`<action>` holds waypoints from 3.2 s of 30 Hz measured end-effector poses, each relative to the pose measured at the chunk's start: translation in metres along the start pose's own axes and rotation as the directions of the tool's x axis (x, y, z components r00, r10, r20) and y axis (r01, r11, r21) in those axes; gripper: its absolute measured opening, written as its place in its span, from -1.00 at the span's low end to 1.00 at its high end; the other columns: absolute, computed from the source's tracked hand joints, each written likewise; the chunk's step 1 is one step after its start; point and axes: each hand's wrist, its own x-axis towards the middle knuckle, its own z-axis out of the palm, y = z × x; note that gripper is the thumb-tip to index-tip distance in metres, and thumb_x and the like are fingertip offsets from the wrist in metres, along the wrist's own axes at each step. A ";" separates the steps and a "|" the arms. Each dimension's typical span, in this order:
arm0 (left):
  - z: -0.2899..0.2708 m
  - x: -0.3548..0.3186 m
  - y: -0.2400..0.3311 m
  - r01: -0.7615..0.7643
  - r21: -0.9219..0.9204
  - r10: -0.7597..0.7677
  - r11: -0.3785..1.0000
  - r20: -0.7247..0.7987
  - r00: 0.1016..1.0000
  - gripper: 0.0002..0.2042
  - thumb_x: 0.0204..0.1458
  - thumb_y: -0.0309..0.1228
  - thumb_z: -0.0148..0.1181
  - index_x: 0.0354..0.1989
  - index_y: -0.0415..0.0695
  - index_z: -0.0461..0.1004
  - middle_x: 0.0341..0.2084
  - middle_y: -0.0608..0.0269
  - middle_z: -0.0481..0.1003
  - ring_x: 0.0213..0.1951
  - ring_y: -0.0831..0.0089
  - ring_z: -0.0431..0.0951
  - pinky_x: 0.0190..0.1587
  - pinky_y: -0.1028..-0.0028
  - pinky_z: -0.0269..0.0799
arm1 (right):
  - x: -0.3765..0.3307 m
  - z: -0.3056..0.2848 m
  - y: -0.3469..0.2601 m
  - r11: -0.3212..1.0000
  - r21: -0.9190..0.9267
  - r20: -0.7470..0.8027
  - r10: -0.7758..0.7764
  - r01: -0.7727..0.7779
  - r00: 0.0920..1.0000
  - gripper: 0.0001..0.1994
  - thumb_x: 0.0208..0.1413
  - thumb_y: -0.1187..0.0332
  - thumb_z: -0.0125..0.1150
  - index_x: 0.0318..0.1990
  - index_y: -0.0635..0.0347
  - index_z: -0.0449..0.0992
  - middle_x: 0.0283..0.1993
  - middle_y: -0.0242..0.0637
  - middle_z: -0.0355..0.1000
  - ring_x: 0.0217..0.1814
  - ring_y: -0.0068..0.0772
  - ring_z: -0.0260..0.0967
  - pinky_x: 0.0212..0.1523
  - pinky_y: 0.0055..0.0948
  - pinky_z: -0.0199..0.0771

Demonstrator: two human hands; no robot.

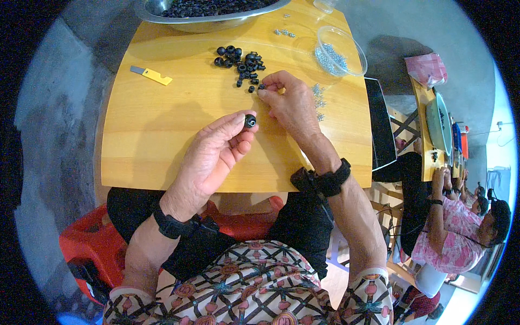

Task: The person picks up a black plastic component and inserts a small silver bead into it by hand. After pressing the two pieces together, they place the assembled part on the table and repeat the process.

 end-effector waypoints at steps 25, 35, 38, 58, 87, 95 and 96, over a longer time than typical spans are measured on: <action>-0.011 -0.008 0.006 -0.059 0.039 0.057 0.998 0.051 0.997 -0.78 0.11 -0.39 0.15 -0.13 -0.25 0.49 -0.34 0.25 0.53 -0.34 0.63 0.49 -0.26 0.67 0.45 | -0.088 0.003 -0.007 0.819 0.574 0.106 -0.063 -0.009 0.992 -0.83 0.11 0.47 0.15 -0.14 0.27 0.45 -0.46 -0.41 0.42 -0.50 -0.66 0.37 -0.54 -0.68 0.35; -0.007 -0.014 0.006 -0.038 0.121 0.030 0.992 0.069 0.997 -0.78 0.12 -0.38 0.13 -0.11 -0.22 0.49 -0.35 0.32 0.52 -0.36 0.67 0.45 -0.29 0.70 0.43 | -0.097 0.006 -0.007 0.783 0.619 0.043 -0.110 0.060 0.993 -0.86 0.10 0.53 0.16 -0.19 0.28 0.42 -0.44 -0.38 0.43 -0.51 -0.65 0.38 -0.58 -0.69 0.36; -0.009 -0.014 0.004 -0.043 0.124 0.032 0.991 0.089 0.995 -0.77 0.13 -0.38 0.13 -0.11 -0.22 0.49 -0.36 0.33 0.52 -0.36 0.67 0.45 -0.29 0.70 0.43 | -0.099 0.005 -0.008 0.781 0.622 0.039 -0.109 0.061 0.993 -0.88 0.09 0.53 0.16 -0.21 0.27 0.41 -0.44 -0.37 0.42 -0.51 -0.64 0.38 -0.58 -0.68 0.36; -0.009 -0.017 0.002 -0.091 0.245 0.070 0.965 0.093 0.993 -0.76 0.12 -0.42 0.13 -0.08 -0.25 0.49 -0.37 0.35 0.51 -0.36 0.66 0.46 -0.26 0.67 0.42 | -0.106 0.005 -0.010 0.822 0.567 0.036 -0.093 0.056 0.995 -0.90 0.07 0.54 0.19 -0.26 0.33 0.45 -0.41 -0.30 0.49 -0.52 -0.62 0.42 -0.58 -0.67 0.41; -0.006 -0.020 0.004 -0.222 0.589 0.142 0.777 0.180 0.973 -0.72 0.07 -0.37 0.20 -0.14 -0.32 0.51 -0.38 0.21 0.56 -0.39 0.58 0.54 -0.36 0.63 0.48 | -0.118 0.002 -0.002 0.820 0.568 0.030 -0.104 0.069 0.994 -0.76 0.05 0.52 0.23 -0.09 0.27 0.43 -0.40 -0.35 0.48 -0.52 -0.68 0.37 -0.55 -0.70 0.37; -0.006 -0.022 0.006 -0.266 0.680 0.159 0.683 0.217 0.963 -0.74 0.09 -0.35 0.16 -0.19 -0.33 0.54 -0.42 0.23 0.55 -0.45 0.62 0.49 -0.39 0.65 0.44 | -0.125 0.009 -0.003 0.864 0.469 -0.038 -0.188 0.183 0.981 -0.76 0.08 0.53 0.19 -0.07 0.27 0.41 -0.36 -0.35 0.48 -0.42 -0.71 0.35 -0.43 -0.71 0.38; -0.007 -0.022 0.006 -0.265 0.680 0.159 0.684 0.216 0.963 -0.74 0.09 -0.35 0.16 -0.19 -0.33 0.54 -0.42 0.23 0.55 -0.45 0.62 0.49 -0.39 0.65 0.44 | -0.127 0.009 -0.003 0.866 0.457 -0.051 -0.204 0.204 0.978 -0.76 0.09 0.54 0.18 -0.07 0.27 0.41 -0.36 -0.35 0.48 -0.39 -0.71 0.35 -0.40 -0.71 0.38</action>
